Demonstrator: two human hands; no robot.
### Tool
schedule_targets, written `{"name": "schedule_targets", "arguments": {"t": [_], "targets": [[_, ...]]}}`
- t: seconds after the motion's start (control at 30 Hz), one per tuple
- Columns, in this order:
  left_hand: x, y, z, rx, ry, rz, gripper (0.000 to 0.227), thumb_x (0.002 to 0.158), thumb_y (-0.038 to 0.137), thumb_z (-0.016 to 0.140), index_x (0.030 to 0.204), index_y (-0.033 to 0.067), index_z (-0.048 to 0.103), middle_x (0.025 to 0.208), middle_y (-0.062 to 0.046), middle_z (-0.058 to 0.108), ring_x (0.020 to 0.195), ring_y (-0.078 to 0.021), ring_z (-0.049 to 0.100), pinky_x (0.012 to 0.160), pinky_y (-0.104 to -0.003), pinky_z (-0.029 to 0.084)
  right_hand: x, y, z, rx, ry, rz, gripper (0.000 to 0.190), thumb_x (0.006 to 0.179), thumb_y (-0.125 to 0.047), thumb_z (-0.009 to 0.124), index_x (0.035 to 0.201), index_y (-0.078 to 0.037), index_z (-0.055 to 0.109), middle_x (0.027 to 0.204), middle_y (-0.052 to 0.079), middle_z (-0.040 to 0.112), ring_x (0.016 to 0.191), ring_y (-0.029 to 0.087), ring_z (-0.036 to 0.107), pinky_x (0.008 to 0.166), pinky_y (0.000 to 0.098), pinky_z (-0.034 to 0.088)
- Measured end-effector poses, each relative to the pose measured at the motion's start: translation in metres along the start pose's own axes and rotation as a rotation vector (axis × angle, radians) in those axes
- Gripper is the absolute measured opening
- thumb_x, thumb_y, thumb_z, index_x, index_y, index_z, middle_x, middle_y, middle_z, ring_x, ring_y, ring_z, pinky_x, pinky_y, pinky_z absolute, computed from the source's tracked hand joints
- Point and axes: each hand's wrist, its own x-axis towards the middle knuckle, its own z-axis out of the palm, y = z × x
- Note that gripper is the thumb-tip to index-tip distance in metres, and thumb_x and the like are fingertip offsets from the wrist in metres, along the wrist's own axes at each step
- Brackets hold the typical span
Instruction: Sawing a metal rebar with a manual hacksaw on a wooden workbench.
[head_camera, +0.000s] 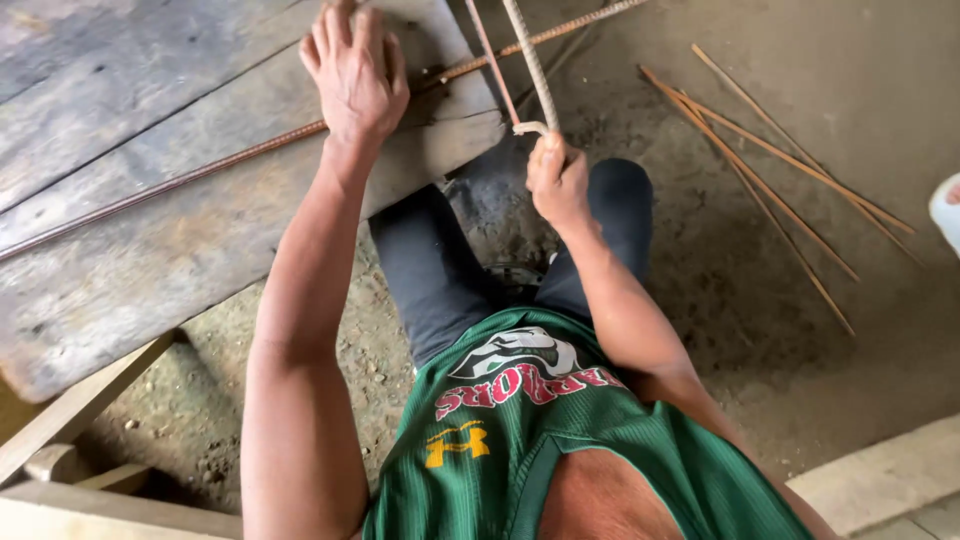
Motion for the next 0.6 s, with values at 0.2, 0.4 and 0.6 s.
{"name": "schedule_targets", "arguments": {"t": [0.2,0.4,0.6], "targets": [[-0.051,-0.034,-0.041,0.035,-0.041,0.264,0.029,0.113,0.039,0.064,0.106,0.0113,0.068,0.115,-0.011,0.058,0.097,-0.0286,0.05,0.074,-0.043,0.044,0.0,-0.002,-0.002,0.35,-0.1,-0.028,0.043,0.11,-0.033,0.04,0.074,-0.019,0.022,0.058,-0.005,0.021,0.047,0.006,0.02,0.043,0.0288,0.018],[-0.032,-0.036,-0.028,0.061,-0.036,0.225,0.028,0.111,0.039,0.071,0.095,0.0158,0.069,0.076,0.001,0.064,0.05,-0.0159,0.056,0.039,-0.033,0.043,0.003,0.056,-0.021,-0.139,-0.002,-0.208,0.035,0.111,-0.038,0.045,0.089,-0.016,0.029,0.073,0.002,0.033,0.061,0.013,0.031,0.06,0.0396,0.025],[-0.022,-0.022,-0.051,-0.001,-0.055,0.189,0.033,0.113,0.036,0.069,0.089,0.0145,0.07,0.072,0.003,0.06,0.051,-0.0132,0.053,0.039,-0.033,0.041,0.014,-0.045,-0.022,0.179,-0.06,-0.117,0.04,0.106,-0.031,0.043,0.071,-0.016,0.033,0.062,0.0,0.041,0.051,0.01,0.039,0.045,0.0277,0.03]]}}
